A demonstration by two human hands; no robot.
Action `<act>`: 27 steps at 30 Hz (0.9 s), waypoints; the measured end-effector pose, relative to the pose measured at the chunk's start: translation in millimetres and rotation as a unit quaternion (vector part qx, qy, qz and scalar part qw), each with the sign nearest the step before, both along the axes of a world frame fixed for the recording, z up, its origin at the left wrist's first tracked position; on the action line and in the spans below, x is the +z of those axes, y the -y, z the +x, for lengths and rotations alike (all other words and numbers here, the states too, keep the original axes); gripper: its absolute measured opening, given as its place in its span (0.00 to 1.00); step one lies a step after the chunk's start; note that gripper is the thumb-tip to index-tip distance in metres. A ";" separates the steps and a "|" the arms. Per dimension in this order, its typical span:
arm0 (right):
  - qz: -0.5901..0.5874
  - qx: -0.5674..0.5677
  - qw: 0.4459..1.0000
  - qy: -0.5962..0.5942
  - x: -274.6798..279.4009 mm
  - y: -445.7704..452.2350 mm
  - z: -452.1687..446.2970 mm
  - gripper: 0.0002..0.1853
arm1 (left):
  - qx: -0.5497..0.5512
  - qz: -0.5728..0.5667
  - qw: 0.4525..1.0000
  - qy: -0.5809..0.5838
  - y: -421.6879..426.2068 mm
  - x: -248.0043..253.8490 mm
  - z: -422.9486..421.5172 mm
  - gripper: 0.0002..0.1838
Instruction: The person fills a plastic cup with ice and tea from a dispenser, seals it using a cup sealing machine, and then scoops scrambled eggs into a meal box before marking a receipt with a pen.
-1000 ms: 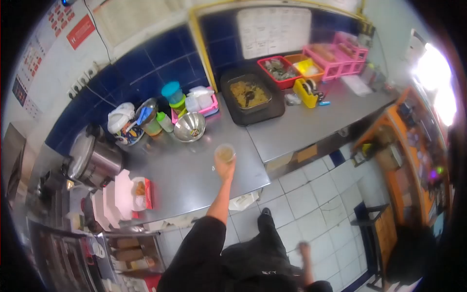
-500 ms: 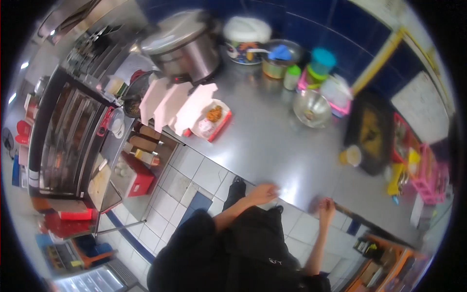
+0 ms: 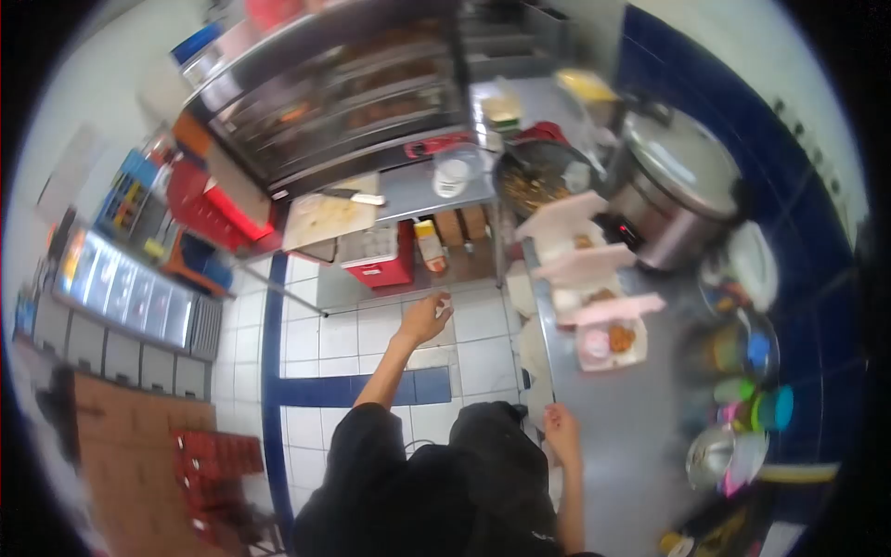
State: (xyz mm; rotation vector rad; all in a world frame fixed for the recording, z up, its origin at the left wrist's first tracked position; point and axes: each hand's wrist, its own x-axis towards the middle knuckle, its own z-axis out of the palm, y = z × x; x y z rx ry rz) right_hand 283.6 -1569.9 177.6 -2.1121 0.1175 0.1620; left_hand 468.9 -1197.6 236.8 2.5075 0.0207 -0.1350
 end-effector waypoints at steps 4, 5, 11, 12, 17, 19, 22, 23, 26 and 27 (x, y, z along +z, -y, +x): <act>0.023 0.056 0.997 -0.056 -11.9 -26.1 -3.3 0.11 | -0.004 0.033 0.999 0.026 -52.5 69.6 -11.1 0.20; 0.027 0.079 0.993 -0.080 -34.5 -30.3 -7.4 0.12 | 0.012 0.039 0.999 0.034 -71.7 87.3 -14.8 0.20; -0.075 0.176 0.973 -0.133 -61.7 -45.5 -25.2 0.14 | 0.030 0.065 0.992 0.100 -177.6 178.2 9.5 0.20; -0.076 0.171 0.971 -0.149 -60.9 -50.5 -23.3 0.14 | 0.030 0.065 0.988 0.133 -197.3 191.3 17.3 0.20; -0.097 0.122 0.975 -0.156 -74.8 -77.8 9.0 0.14 | 0.058 0.065 0.984 0.158 -298.8 253.5 68.0 0.20; -0.177 0.164 0.968 -0.061 -117.9 -80.4 31.2 0.13 | 0.053 0.072 0.972 0.217 -347.4 261.2 92.6 0.20; -0.189 0.159 0.968 0.037 -188.0 -100.9 63.8 0.11 | 0.067 0.068 0.966 0.240 -425.7 291.3 121.5 0.21; -0.168 0.117 0.977 0.057 -175.9 -115.0 65.6 0.10 | 0.067 0.066 0.966 0.239 -455.0 297.4 131.2 0.21; -0.199 0.122 0.971 0.053 -192.7 -124.0 81.8 0.10 | 0.084 0.096 0.966 0.224 -537.2 325.7 165.5 0.20; -0.241 0.166 0.956 0.030 -209.1 -130.5 87.1 0.11 | 0.054 0.107 0.957 0.264 -571.4 330.1 187.4 0.20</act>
